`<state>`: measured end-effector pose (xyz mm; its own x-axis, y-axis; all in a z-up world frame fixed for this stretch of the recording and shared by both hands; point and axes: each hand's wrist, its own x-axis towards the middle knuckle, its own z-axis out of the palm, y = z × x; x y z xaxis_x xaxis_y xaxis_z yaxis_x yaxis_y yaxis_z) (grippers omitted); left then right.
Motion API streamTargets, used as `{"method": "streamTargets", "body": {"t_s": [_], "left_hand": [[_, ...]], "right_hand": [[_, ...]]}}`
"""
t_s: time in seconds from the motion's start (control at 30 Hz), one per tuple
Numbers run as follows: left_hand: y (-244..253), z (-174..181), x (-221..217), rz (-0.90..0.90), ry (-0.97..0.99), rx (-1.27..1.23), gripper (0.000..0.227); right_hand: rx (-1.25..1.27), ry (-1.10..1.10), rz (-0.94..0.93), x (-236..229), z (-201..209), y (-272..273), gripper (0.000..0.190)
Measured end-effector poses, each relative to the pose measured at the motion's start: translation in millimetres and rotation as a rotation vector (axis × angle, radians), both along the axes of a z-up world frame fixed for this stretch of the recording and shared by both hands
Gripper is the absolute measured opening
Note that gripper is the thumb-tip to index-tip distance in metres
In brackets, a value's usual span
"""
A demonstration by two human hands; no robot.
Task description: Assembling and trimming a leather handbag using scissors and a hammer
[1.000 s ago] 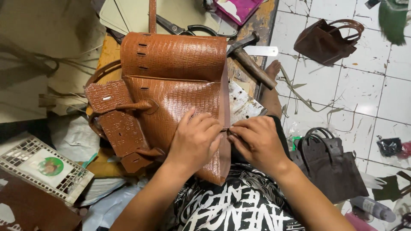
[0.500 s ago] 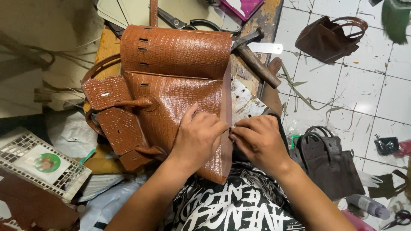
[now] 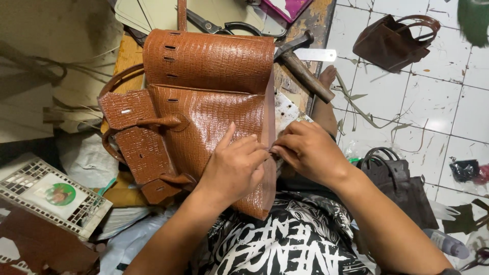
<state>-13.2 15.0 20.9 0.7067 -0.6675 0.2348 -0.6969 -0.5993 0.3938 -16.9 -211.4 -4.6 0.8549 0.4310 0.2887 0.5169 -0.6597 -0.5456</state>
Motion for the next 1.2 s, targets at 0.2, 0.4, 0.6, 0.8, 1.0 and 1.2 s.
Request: {"method": "streamTargets", "body": {"t_s": [0.2,0.4,0.6,0.8,1.0,1.2], "left_hand": [[-0.8,-2.0,0.1,0.006,0.067,0.039,0.013],[-2.7,-6.1,5.2,0.033,0.019,0.003,0.007],[-2.4,-31.0,3.7,0.083,-0.085,-0.038,0.009],[-8.0,-42.3,8.7,0.128,-0.142,-0.057,0.011],[-9.5,-37.3,10.0,0.128,-0.139,-0.069,0.010],[-9.4,-33.4,9.0,0.139,-0.003,-0.050,0.005]], "right_hand": [[-0.023,0.113,0.069,10.0,9.7,-0.7,0.010],[0.001,0.201,0.055,20.3,1.2,-4.8,0.011],[-0.132,0.101,0.044,18.7,-2.5,-4.7,0.013],[-0.142,0.129,0.065,20.8,-9.1,-6.4,0.012],[-0.111,0.137,0.055,19.2,-18.3,-9.9,0.013],[-0.042,0.125,0.051,13.5,-2.7,-6.5,0.010]]}}
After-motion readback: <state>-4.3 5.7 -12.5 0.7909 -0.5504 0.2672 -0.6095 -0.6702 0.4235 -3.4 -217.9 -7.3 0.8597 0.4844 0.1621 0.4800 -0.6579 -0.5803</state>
